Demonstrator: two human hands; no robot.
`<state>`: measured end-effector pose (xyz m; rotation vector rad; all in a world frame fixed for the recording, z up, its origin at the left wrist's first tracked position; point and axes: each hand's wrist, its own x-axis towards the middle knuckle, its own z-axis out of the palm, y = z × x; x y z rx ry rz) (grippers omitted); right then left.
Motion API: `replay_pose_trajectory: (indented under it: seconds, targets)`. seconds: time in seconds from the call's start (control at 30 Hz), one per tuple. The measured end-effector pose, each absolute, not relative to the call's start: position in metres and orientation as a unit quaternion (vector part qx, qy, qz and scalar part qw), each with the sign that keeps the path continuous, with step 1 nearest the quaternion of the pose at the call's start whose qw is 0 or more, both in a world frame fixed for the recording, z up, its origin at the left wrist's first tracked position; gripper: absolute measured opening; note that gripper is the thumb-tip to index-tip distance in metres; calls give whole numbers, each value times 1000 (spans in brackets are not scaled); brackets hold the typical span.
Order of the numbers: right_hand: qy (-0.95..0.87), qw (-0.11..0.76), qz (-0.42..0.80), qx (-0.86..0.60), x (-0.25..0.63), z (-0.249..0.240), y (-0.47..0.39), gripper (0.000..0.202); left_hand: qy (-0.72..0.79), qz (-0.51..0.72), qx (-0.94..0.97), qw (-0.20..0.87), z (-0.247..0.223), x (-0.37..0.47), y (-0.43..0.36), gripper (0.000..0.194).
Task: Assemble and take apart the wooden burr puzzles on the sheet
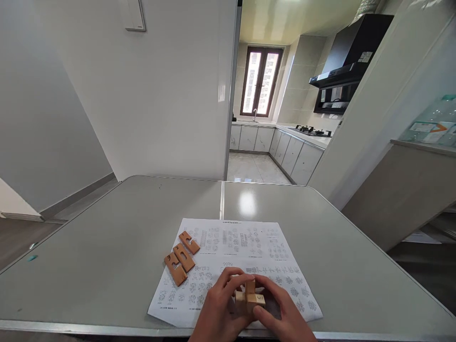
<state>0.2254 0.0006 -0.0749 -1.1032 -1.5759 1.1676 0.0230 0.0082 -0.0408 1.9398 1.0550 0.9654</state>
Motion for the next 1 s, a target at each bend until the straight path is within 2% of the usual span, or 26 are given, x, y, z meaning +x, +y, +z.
replay_pose_trajectory:
  seconds: [0.37,0.5,0.67,0.83,1.0]
  targets:
    - [-623,434,491,-428,223,-74,0,59,422,361,766,322,-42,25,6,62]
    - [-620,425,507,-422,224,-67,0,59,413,373,750,357,-37,25,7,57]
    - [-619,437,520,-395,231,-58,-2,48,399,381,722,417,-26,24,8,61]
    - [-600,427,534,-414,233,-57,-2,38,405,359,727,423,-23,25,7,54]
    - [-596,432,550,-394,231,-57,-3,48,412,359,729,413,-22,26,7,49]
